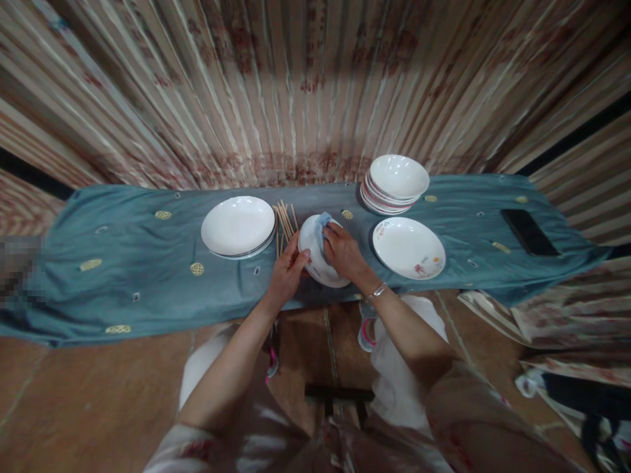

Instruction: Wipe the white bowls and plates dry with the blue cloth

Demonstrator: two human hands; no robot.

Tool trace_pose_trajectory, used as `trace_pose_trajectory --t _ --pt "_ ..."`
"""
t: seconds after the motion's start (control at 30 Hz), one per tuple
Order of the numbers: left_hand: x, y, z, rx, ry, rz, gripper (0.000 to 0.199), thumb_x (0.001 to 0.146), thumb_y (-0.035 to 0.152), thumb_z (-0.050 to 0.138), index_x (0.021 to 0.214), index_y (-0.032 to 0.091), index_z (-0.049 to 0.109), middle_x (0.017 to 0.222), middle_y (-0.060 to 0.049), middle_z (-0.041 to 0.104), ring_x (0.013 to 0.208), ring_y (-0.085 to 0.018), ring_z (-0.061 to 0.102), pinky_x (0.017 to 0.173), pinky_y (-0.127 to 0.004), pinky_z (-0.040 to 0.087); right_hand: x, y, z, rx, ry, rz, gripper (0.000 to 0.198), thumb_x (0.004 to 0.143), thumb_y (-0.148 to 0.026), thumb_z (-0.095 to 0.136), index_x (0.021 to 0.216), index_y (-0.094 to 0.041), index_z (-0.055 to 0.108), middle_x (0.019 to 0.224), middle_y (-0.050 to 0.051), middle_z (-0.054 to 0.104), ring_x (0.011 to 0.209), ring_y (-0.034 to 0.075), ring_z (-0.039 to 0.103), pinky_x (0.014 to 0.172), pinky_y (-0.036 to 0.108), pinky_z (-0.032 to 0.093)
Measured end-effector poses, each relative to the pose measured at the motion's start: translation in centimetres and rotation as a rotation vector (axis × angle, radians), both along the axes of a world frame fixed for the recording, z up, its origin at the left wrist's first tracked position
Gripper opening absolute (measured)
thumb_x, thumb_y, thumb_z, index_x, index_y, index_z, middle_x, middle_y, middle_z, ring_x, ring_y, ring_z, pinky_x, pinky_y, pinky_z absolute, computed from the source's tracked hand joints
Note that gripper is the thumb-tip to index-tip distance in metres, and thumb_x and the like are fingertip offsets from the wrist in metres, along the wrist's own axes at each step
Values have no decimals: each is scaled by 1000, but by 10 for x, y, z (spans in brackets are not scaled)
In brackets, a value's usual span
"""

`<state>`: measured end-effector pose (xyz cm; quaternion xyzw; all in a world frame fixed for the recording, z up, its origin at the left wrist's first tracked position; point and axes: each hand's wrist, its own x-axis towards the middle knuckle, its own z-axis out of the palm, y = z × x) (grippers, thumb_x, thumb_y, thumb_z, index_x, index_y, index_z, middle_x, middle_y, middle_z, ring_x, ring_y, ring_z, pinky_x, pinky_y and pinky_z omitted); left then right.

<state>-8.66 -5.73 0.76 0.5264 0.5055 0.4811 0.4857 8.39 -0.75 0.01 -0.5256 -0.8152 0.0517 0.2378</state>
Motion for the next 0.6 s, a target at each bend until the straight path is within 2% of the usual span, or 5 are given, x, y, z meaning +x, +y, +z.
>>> trace_pose_trajectory --t 0.1,0.27,0.43,0.6 --pt "1 0 1 -10 -6 -3 74 87 53 62 151 17 49 93 -7 72 86 -23 67 71 -34 60 6 -5 0 -30 -61 -23 34 98 -13 42 124 -8 63 136 21 62 121 28 62 109 42 47" --pt "0 0 1 50 20 11 70 88 51 62 148 17 53 96 -6 73 87 -21 67 84 -36 59 18 -16 -5 -71 -53 -1 33 95 -9 44 122 -8 62 133 24 63 121 30 62 108 46 48" --pt "-1 0 -1 4 0 5 69 88 51 63 148 20 53 97 -6 74 86 -21 67 79 -36 60 28 -28 -10 -78 -1 27 32 95 -9 44 121 -9 63 136 26 61 129 33 59 108 51 49" --pt "-1 1 -1 25 1 12 66 88 49 65 147 21 55 94 -4 74 82 -19 66 80 -34 60 32 -40 -8 -119 -9 41 29 95 -10 45 116 -11 64 128 24 66 119 32 65 104 50 52"
